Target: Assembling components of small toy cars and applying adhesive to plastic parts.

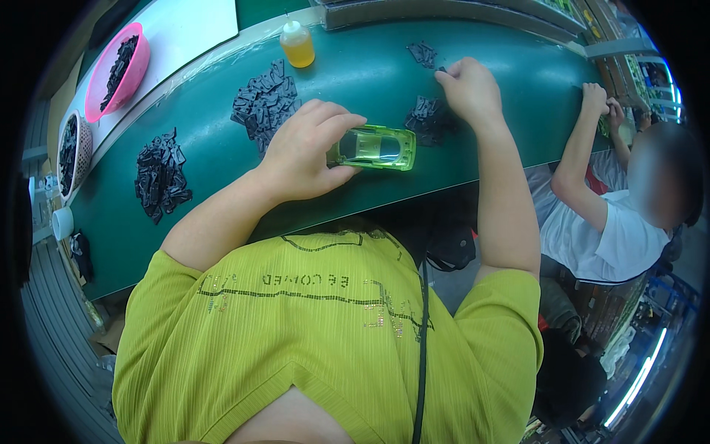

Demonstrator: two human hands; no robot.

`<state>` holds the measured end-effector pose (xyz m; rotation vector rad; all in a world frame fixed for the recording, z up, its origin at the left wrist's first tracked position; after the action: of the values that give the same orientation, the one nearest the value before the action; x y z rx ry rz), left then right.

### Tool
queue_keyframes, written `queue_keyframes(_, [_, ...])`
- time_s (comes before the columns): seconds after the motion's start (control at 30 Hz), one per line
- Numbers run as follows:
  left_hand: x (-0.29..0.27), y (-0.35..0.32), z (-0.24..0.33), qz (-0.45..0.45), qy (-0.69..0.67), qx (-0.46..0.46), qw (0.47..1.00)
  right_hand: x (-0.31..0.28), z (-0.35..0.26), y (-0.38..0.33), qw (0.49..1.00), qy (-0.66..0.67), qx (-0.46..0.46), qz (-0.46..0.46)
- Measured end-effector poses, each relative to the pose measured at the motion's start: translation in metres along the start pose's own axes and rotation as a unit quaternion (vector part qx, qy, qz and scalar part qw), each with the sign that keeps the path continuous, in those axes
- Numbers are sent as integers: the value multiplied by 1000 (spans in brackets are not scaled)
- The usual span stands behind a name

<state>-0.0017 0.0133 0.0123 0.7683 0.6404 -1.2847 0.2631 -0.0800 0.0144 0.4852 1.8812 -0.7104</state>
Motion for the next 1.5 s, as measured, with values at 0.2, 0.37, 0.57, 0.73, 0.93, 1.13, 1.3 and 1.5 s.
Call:
queue_keyframes(0.2, [0,-1,-4,25,-3,15,1000,-12,-33,-74,900,417,-122,-36])
queue_keyframes(0.37, [5,0,-7,38,-3,29,999,15,-67,-120,931,99,-351,13])
queue_keyframes(0.57, [7,0,-3,45,17,41,998,30,-70,-115,918,5,-396,25])
queue_keyframes(0.73, [6,-1,-5,42,9,41,998,28,-75,-111,904,-18,-428,-12])
queue_keyframes(0.93, [7,-1,-7,40,2,46,998,19,-79,-111,907,-62,-412,-63])
queue_keyframes(1.13, [7,1,-8,44,-14,49,998,14,-78,-107,897,-31,-427,-107])
queue_keyframes(1.3, [7,-1,-3,41,-32,11,999,16,-73,-105,894,55,-426,-131])
queue_keyframes(1.5, [10,-3,2,55,35,41,997,29,-70,-111,898,-36,-437,-36])
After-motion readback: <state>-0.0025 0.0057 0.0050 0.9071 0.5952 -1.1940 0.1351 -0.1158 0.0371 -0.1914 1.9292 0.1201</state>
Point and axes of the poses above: each hand's wrist, its own y-axis towards the middle knuckle, its own x-axis out of the palm, z = x × y, the point moved 1 cm from there along y, towards the middle knuckle, and after that the axes turned 13 degrees about -z, right-handed, at the moved point
